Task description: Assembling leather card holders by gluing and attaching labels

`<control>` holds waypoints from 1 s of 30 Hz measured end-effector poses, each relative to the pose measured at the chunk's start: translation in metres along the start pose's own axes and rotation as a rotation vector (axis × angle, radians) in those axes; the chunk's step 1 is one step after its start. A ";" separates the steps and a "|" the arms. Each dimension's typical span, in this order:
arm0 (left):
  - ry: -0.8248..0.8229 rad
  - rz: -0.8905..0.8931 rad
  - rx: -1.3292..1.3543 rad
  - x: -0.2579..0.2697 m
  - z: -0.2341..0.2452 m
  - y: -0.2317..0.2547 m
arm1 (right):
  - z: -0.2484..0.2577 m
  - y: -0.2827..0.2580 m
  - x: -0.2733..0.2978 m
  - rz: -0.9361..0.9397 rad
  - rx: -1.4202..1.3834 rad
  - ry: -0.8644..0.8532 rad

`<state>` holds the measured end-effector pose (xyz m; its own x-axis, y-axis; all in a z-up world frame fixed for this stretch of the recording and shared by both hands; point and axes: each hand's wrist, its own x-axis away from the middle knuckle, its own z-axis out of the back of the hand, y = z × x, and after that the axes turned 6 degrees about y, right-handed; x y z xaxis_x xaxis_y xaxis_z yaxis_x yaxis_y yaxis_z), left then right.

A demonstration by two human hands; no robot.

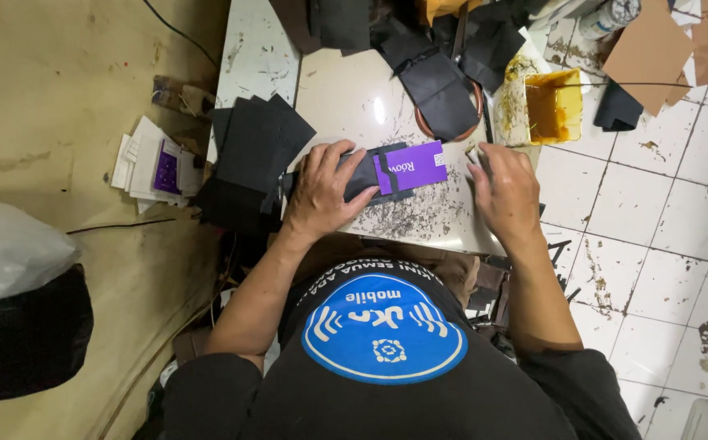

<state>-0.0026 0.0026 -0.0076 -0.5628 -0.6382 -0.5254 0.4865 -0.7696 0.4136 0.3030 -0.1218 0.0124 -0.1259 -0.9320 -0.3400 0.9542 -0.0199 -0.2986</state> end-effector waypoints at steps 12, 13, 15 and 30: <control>0.008 -0.035 -0.011 -0.004 0.005 0.003 | 0.027 -0.023 0.009 -0.170 -0.182 0.060; 0.007 -0.033 -0.020 -0.005 0.007 0.004 | 0.040 -0.034 0.006 -0.250 -0.329 0.107; 0.010 -0.045 -0.013 -0.004 0.004 0.003 | 0.061 -0.015 -0.004 -0.244 -0.354 0.196; 0.013 -0.033 -0.033 0.000 -0.002 0.001 | 0.066 0.076 -0.053 0.006 -0.066 0.267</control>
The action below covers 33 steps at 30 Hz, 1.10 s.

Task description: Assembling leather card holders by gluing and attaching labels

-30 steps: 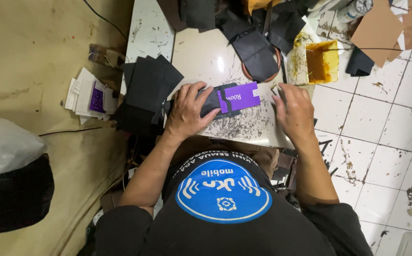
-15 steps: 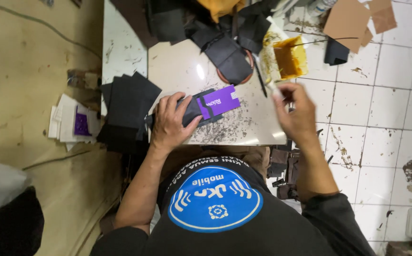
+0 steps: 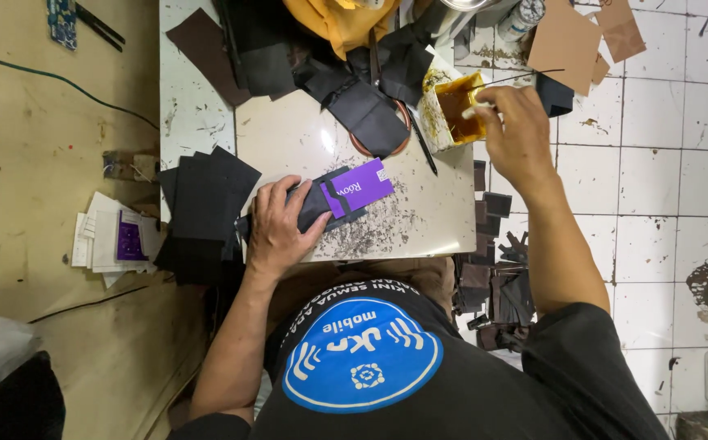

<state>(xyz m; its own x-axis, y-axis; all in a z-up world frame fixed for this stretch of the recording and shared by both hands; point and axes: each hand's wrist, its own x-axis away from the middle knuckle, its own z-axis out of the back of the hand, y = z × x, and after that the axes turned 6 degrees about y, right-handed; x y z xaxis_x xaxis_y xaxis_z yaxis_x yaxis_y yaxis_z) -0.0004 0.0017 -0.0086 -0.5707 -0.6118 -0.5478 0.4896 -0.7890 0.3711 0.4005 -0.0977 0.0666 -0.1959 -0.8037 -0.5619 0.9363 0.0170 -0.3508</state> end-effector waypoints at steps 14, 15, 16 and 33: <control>-0.081 0.026 -0.004 -0.008 0.013 0.008 | 0.030 -0.018 -0.026 -0.266 -0.005 -0.308; -0.093 0.032 -0.005 -0.009 0.014 0.008 | 0.035 -0.021 -0.029 -0.270 -0.038 -0.289; -0.104 0.037 -0.007 -0.009 0.014 0.008 | 0.039 -0.024 -0.031 -0.274 -0.071 -0.270; -0.002 -0.007 -0.024 -0.002 0.004 -0.001 | -0.071 -0.125 -0.007 0.066 -0.621 -0.312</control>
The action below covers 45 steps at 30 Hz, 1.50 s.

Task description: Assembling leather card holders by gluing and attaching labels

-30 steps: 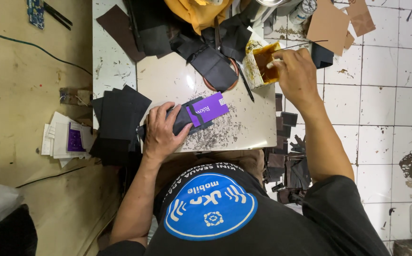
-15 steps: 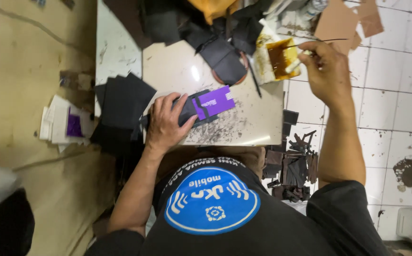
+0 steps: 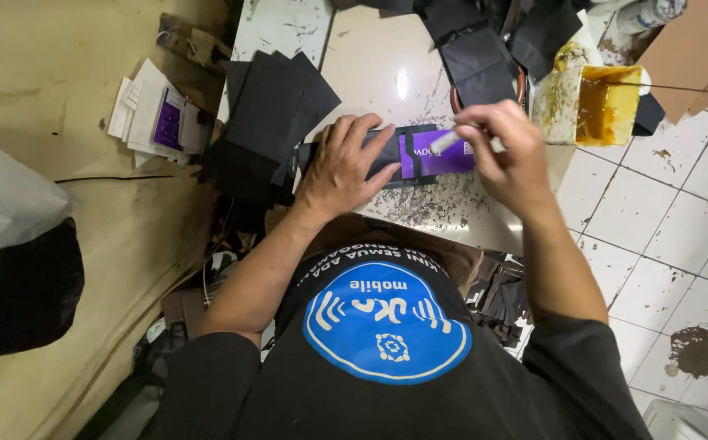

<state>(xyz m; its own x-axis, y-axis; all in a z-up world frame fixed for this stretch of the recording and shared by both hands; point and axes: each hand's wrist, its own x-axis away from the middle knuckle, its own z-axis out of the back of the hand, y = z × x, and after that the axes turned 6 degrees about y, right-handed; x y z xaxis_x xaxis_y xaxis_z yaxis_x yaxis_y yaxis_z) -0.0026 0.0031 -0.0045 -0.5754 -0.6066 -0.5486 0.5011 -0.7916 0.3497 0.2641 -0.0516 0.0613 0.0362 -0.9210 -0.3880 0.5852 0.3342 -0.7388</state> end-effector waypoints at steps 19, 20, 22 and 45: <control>-0.004 -0.005 0.021 -0.005 0.002 -0.001 | -0.054 0.024 -0.015 0.222 0.252 -0.024; -0.004 -0.002 0.022 -0.005 0.002 -0.001 | -0.055 0.022 -0.010 0.221 0.252 -0.026; -0.006 -0.004 0.000 -0.006 0.004 0.000 | -0.055 0.020 -0.003 0.211 0.229 -0.098; -0.013 0.001 0.009 -0.002 0.001 -0.001 | -0.048 0.029 0.008 0.271 0.318 -0.125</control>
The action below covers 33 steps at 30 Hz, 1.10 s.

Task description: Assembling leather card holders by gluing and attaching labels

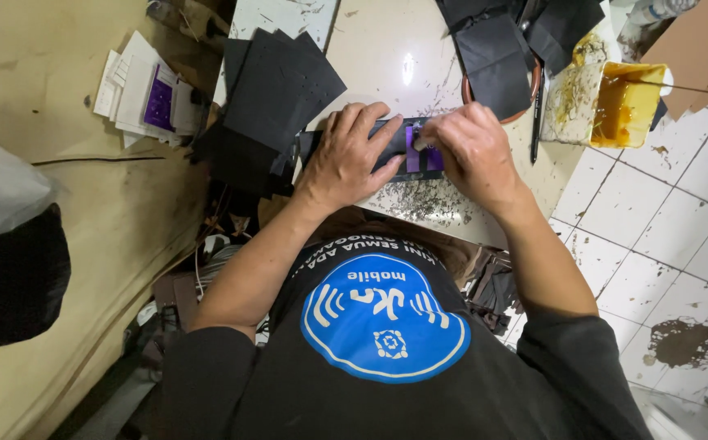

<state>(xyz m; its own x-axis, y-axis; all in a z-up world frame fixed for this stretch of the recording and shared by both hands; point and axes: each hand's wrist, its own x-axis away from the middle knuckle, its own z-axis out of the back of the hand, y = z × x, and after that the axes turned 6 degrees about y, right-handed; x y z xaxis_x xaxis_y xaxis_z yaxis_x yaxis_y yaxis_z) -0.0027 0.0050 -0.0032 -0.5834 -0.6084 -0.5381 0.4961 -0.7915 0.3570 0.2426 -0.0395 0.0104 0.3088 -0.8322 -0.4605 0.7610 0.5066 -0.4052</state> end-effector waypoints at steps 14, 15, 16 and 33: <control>0.012 -0.018 0.005 -0.002 0.001 0.001 | 0.017 -0.010 -0.002 0.082 0.034 -0.022; 0.012 -0.020 0.004 -0.002 0.001 0.001 | 0.016 -0.013 -0.004 0.085 0.035 -0.023; 0.011 -0.022 0.003 -0.002 0.001 0.001 | 0.016 -0.017 -0.006 0.089 0.036 -0.024; 0.020 -0.035 0.002 -0.002 0.002 0.001 | 0.024 -0.034 0.021 0.021 0.100 -0.084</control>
<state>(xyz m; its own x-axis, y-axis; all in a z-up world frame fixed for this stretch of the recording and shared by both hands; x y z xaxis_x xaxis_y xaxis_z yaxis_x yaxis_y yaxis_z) -0.0023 0.0056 0.0002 -0.5869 -0.5794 -0.5655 0.4745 -0.8121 0.3396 0.2372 -0.0794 0.0338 0.3688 -0.8395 -0.3990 0.8057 0.5028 -0.3132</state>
